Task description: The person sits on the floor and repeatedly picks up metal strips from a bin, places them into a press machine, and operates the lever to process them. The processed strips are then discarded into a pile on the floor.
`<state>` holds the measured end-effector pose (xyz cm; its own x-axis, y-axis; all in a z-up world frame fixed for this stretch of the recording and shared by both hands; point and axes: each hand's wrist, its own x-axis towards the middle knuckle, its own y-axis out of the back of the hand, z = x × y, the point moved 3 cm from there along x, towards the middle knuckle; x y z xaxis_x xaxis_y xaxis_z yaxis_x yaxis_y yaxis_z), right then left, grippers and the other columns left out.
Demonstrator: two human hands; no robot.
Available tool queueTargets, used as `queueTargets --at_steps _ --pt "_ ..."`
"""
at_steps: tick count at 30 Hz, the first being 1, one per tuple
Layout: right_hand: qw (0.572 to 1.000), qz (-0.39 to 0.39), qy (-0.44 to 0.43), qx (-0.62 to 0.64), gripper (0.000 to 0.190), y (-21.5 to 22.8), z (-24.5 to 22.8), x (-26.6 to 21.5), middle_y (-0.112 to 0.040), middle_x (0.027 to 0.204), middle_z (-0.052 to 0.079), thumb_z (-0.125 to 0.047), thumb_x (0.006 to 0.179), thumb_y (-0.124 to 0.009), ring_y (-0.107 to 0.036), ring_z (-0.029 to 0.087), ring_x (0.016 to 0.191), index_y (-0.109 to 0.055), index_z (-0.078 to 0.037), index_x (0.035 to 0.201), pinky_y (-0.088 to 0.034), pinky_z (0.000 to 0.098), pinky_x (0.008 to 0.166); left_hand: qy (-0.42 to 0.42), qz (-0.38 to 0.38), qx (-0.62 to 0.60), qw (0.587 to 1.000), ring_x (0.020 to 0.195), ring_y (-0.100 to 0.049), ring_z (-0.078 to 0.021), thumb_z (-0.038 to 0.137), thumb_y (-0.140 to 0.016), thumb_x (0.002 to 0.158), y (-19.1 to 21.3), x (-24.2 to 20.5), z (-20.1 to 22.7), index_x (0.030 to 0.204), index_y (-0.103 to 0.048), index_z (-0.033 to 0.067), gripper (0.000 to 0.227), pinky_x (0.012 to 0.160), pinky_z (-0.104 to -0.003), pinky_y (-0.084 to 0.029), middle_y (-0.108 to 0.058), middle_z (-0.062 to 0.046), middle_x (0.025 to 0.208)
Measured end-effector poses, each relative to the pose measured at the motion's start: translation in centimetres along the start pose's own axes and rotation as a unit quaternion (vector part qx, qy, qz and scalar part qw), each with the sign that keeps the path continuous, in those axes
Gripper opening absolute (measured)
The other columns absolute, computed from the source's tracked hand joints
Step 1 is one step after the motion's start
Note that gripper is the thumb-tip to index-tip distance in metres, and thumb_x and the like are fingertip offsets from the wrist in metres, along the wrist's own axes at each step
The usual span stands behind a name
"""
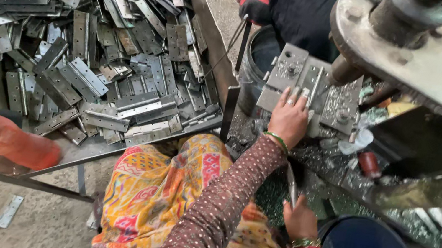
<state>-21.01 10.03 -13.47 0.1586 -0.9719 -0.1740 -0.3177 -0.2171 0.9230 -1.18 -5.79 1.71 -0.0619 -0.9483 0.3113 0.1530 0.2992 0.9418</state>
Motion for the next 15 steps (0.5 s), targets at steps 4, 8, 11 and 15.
queueTargets --at_steps 4,8,11,15 --pt "0.997 -0.054 0.028 -0.051 0.065 3.7 0.0 3.0 -0.071 0.082 0.03 -0.056 0.089 -0.064 -0.071 0.048 0.079 -0.05 0.002 0.115 -0.058 0.0546 0.07 -0.004 0.004 0.003 1.0 0.144 -0.045 -0.0281 0.02 -0.053 0.096 0.9 -0.2 -0.1 0.11 -0.076 0.0123 0.027 0.126 -0.051 -0.02 -0.057 -0.012 0.146" --pt "0.995 -0.063 0.065 -0.05 0.062 7.6 -0.5 4.5 -0.072 0.08 0.026 -0.062 0.091 -0.066 -0.071 0.046 0.078 -0.06 -0.001 0.102 -0.057 0.054 0.07 0.015 -0.009 -0.005 1.0 0.144 -0.043 -0.0274 0.02 -0.052 0.095 0.4 1.6 -0.9 0.107 -0.076 0.0114 0.029 0.124 -0.052 -0.018 -0.056 -0.011 0.146" --pt "0.994 -0.094 -0.045 -0.039 0.062 4.4 0.0 2.3 -0.071 0.078 0.024 -0.059 0.091 -0.06 -0.074 0.043 0.07 -0.054 -0.001 0.112 -0.059 0.0531 0.061 0.021 -0.014 -0.011 1.0 0.146 -0.042 -0.0276 0.02 -0.05 0.098 -0.1 2.8 -1.2 0.106 -0.077 0.0109 0.03 0.125 -0.051 -0.018 -0.057 -0.011 0.145" --pt "0.999 0.038 0.01 0.004 0.053 -1.5 0.6 0.8 -0.07 0.076 0.026 -0.052 0.094 -0.056 -0.069 0.047 0.07 -0.054 -0.002 0.11 -0.055 0.0555 0.061 0.012 0.044 -0.013 0.999 0.139 -0.049 -0.0273 0.018 -0.05 0.096 0.8 3.0 -1.5 0.113 -0.076 0.0075 0.032 0.125 -0.051 -0.022 -0.061 -0.012 0.14"
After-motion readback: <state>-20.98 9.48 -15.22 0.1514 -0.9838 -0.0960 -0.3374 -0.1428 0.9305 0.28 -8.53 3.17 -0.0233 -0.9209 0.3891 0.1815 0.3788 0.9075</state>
